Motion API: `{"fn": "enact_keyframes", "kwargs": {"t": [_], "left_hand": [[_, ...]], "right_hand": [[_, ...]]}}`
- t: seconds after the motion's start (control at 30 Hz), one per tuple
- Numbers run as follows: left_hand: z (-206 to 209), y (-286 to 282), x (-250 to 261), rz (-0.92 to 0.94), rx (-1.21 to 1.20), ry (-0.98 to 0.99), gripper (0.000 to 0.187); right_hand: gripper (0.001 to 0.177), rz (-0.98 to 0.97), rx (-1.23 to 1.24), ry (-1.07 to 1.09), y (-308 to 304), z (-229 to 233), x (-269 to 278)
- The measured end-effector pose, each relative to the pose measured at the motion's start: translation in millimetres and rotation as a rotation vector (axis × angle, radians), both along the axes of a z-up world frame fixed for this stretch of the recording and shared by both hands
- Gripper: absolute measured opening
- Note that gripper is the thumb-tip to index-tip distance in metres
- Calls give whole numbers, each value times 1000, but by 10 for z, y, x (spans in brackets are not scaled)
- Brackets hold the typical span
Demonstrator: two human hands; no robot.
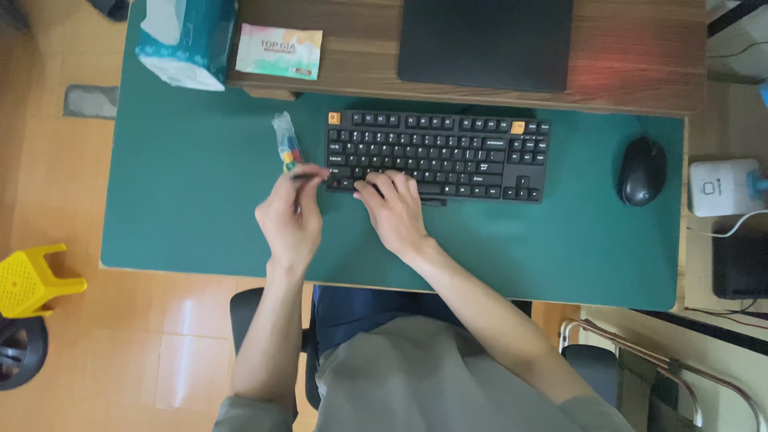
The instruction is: Removing keycaps from a mechanical keyboard using a keycap puller tool.
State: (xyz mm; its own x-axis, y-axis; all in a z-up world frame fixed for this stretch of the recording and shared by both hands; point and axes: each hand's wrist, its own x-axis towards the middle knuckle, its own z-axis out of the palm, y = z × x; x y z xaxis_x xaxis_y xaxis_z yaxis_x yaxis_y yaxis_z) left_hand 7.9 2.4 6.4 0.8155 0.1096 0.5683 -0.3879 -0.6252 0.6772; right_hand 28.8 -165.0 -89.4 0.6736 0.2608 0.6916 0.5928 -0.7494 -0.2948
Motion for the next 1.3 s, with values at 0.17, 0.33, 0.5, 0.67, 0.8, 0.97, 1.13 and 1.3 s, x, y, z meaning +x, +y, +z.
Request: {"fn": "enact_keyframes", "kwargs": {"t": [0.17,0.33,0.5,0.67,0.8,0.97,1.13,1.3], "left_hand": [[-7,15,60,-34,-115,4,9],[51,-172,-13,-76,-398,131,6],[-262,-383,-5,-129,-934,247,10],[-478,-544,-10,-86,-1140,326,10],[-707,-627,-30,-61,-1210,338,11],[-802,-680,-96,-23,-1170,360,11],[-847,-622,-111,32,-1169,279,11],[-873,-474,-144,51,-1183,192,12]], "right_hand": [[14,9,12,10,-15,15,0],[42,67,237,104,-139,86,-71],[48,161,518,227,-317,127,-223],[38,144,646,310,-497,-9,-333],[29,233,883,516,-566,143,-386],[25,296,1087,820,-761,-98,-444],[26,5,418,367,-850,96,-466],[54,397,-174,333,-530,129,-1018]]}}
